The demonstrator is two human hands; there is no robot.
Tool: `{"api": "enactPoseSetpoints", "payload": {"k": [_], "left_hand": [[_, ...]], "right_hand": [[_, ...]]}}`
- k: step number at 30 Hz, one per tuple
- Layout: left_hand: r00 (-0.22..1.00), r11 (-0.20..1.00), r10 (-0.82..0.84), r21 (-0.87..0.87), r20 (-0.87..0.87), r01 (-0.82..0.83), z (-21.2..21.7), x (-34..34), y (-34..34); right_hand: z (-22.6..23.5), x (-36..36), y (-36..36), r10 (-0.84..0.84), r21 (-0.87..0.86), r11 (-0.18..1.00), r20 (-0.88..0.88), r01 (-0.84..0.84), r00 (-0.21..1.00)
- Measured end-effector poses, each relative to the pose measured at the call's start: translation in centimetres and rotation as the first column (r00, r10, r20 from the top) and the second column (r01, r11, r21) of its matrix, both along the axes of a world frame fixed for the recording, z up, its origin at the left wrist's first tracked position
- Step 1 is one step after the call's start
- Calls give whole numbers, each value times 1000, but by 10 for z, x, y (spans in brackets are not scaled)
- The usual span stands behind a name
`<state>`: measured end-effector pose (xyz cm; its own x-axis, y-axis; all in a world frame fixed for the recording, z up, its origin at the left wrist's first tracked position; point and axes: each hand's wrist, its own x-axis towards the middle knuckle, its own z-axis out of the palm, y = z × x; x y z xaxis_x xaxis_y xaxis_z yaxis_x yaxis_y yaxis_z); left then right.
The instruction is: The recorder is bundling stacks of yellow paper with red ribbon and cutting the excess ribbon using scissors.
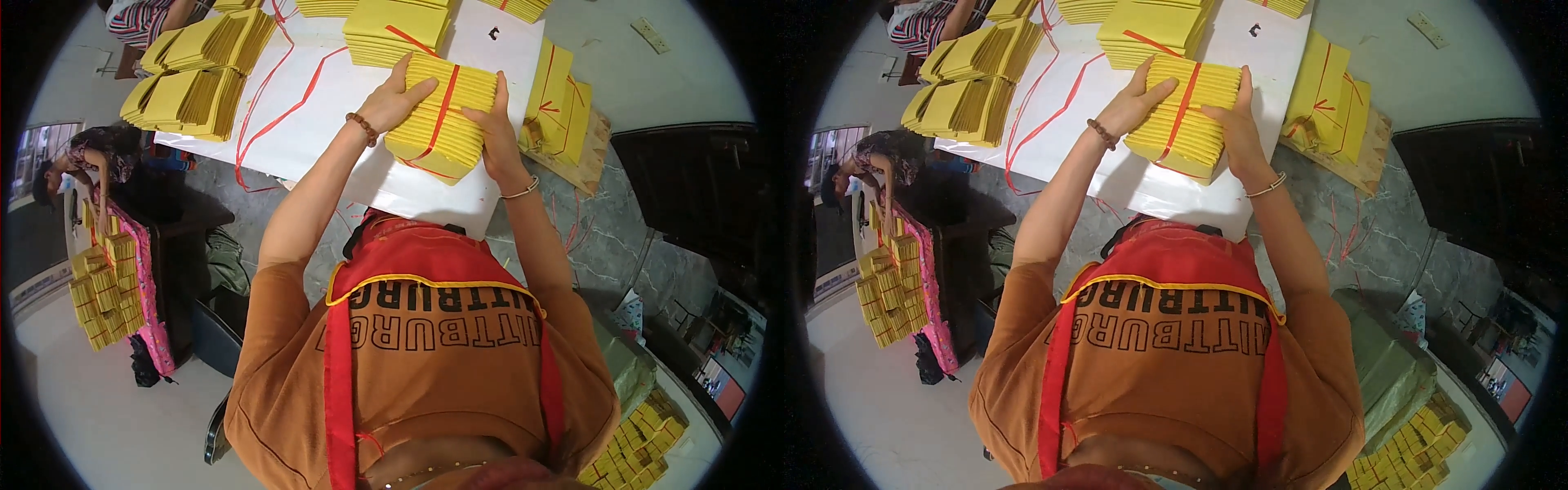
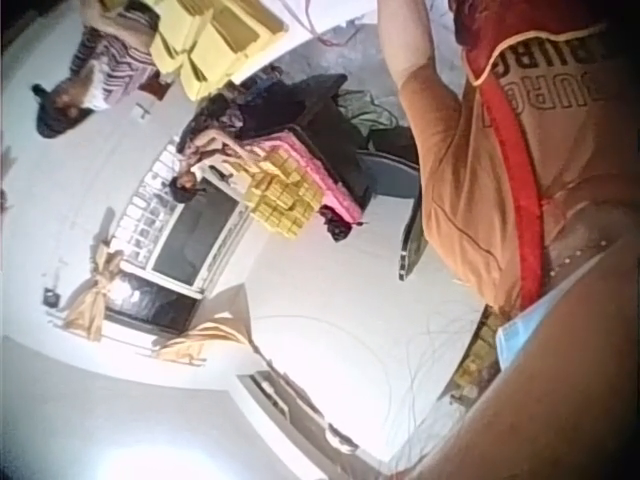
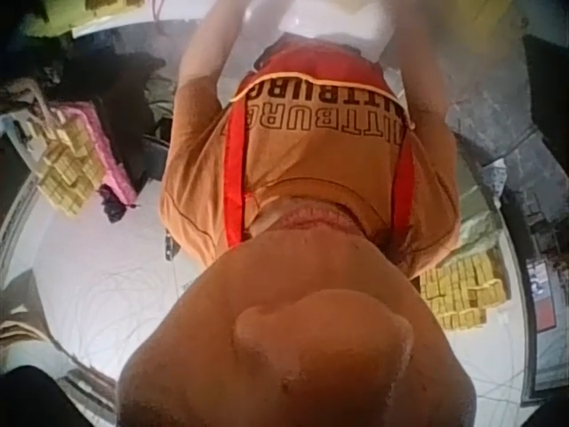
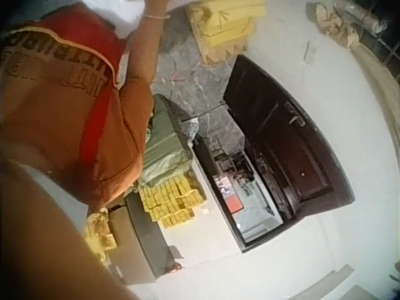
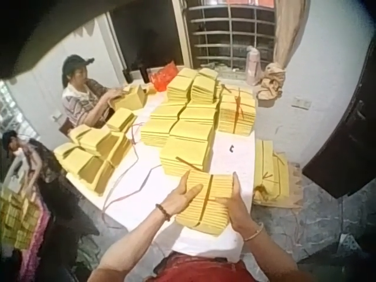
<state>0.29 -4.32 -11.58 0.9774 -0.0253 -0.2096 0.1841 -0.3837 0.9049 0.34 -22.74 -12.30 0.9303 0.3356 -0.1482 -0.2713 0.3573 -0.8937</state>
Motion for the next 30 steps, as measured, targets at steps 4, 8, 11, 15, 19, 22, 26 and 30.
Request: {"api": "enactPoseSetpoints", "payload": {"k": [4, 8, 11, 15, 19, 22, 26, 30], "left_hand": [[998, 993, -42, -104, 52, 47, -5, -3, 2], [998, 987, -62, -149, 12, 63, -2, -3, 1], [999, 986, -46, -160, 9, 47, -7, -5, 1], [999, 993, -24, -113, 21, 27, -6, -8, 0], [998, 985, -40, -166, 43, 47, -10, -8, 1], [997, 983, -42, -175, 62, 52, -9, -9, 1], [996, 988, -51, -144, 68, 61, -5, -12, 0], [995, 984, -59, -164, 76, 71, -3, -14, 0]], "right_hand": [[3, -3, 0, 27, 44, 999, 19, -27, 999], [5, -3, 0, 44, 41, 998, 20, -44, 999], [6, -8, 1, 46, 9, 999, 39, -46, 998], [4, -9, -3, 84, 34, 996, 70, -86, 994], [3, -8, -3, 68, 28, 997, 57, -69, 996], [4, -9, -2, 55, 41, 998, 24, -56, 998], [6, -7, -2, 22, -11, 1000, -15, -22, 1000], [5, -9, -3, 68, 14, 998, 35, -69, 997]]}}
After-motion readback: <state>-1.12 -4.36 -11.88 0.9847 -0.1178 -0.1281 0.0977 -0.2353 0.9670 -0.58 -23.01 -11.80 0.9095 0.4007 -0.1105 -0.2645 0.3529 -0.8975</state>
